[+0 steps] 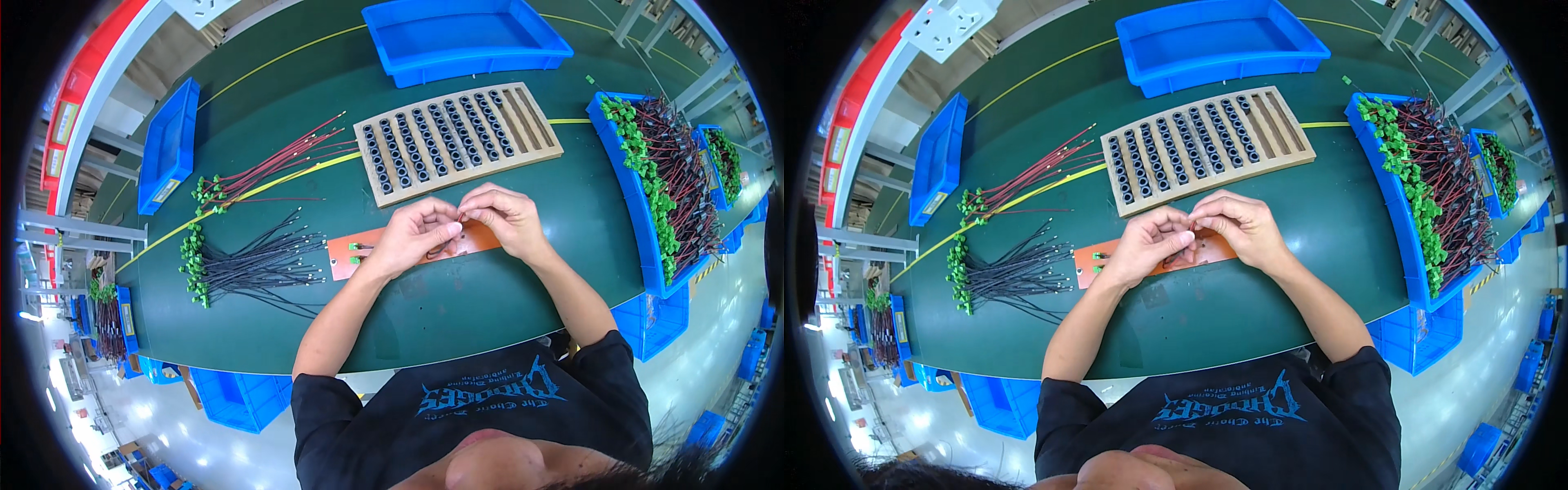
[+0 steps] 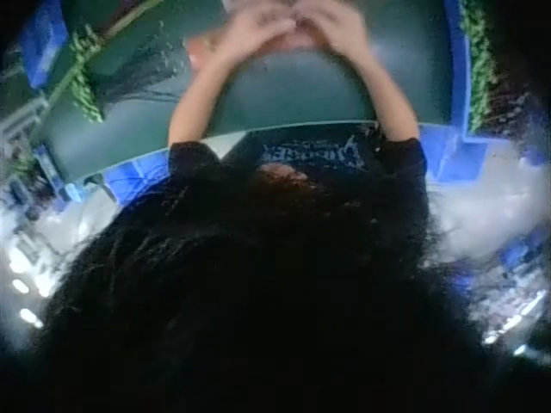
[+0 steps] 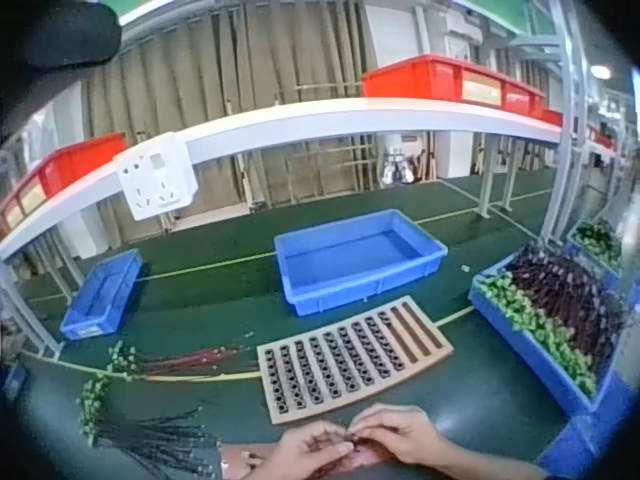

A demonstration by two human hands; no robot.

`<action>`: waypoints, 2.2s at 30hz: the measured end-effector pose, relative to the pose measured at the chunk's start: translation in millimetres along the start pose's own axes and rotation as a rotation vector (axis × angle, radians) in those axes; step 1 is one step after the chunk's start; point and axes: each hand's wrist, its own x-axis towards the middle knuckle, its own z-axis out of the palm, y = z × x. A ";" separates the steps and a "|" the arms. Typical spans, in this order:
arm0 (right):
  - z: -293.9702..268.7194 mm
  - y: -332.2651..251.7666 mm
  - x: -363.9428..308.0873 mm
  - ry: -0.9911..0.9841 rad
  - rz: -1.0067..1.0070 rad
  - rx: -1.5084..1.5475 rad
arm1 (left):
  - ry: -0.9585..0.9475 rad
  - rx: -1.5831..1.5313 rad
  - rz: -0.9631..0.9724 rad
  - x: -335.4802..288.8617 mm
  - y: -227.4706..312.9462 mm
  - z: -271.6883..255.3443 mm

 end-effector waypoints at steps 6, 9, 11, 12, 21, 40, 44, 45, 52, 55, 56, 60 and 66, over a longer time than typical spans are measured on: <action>13.0 0.8 -7.4 0.137 0.061 -0.021 | 0.166 0.196 0.159 1.9 -20.8 8.2; 10.9 -0.4 -8.2 0.086 0.040 -0.252 | 0.204 0.189 0.105 1.1 -22.1 8.9; 13.1 6.7 -9.3 0.117 0.115 -0.166 | 0.200 0.150 0.102 1.1 -22.8 8.7; 13.8 7.2 -9.6 0.130 0.146 -0.121 | 0.193 0.122 0.129 1.0 -23.2 8.5; 10.4 9.8 -9.3 0.137 0.235 -0.126 | 0.139 0.074 0.199 0.1 -22.0 7.0; 4.4 6.1 -7.7 0.075 0.225 -0.039 | 0.209 0.212 0.223 -1.3 -17.1 12.8; 2.9 8.6 -8.4 0.047 0.228 -0.027 | 0.207 0.267 0.228 -1.6 -13.9 14.5; 2.8 8.1 -8.4 0.050 0.241 -0.020 | 0.210 0.281 0.230 -1.5 -13.1 15.4; 4.7 4.8 -10.5 0.077 0.362 0.178 | 0.189 0.221 0.245 -0.2 -19.2 14.3; 6.0 0.9 -9.8 0.124 0.522 0.581 | 0.179 0.206 0.221 0.0 -17.0 13.4; 7.4 -1.3 -8.3 0.144 0.574 0.739 | 0.191 0.183 0.232 -0.3 -17.9 12.3; 8.5 -3.7 -7.7 0.142 0.439 0.477 | 0.213 0.139 0.247 -0.9 -19.3 11.0; 5.9 4.7 -7.9 0.063 0.288 0.089 | 0.189 0.222 0.256 -1.6 -15.0 12.0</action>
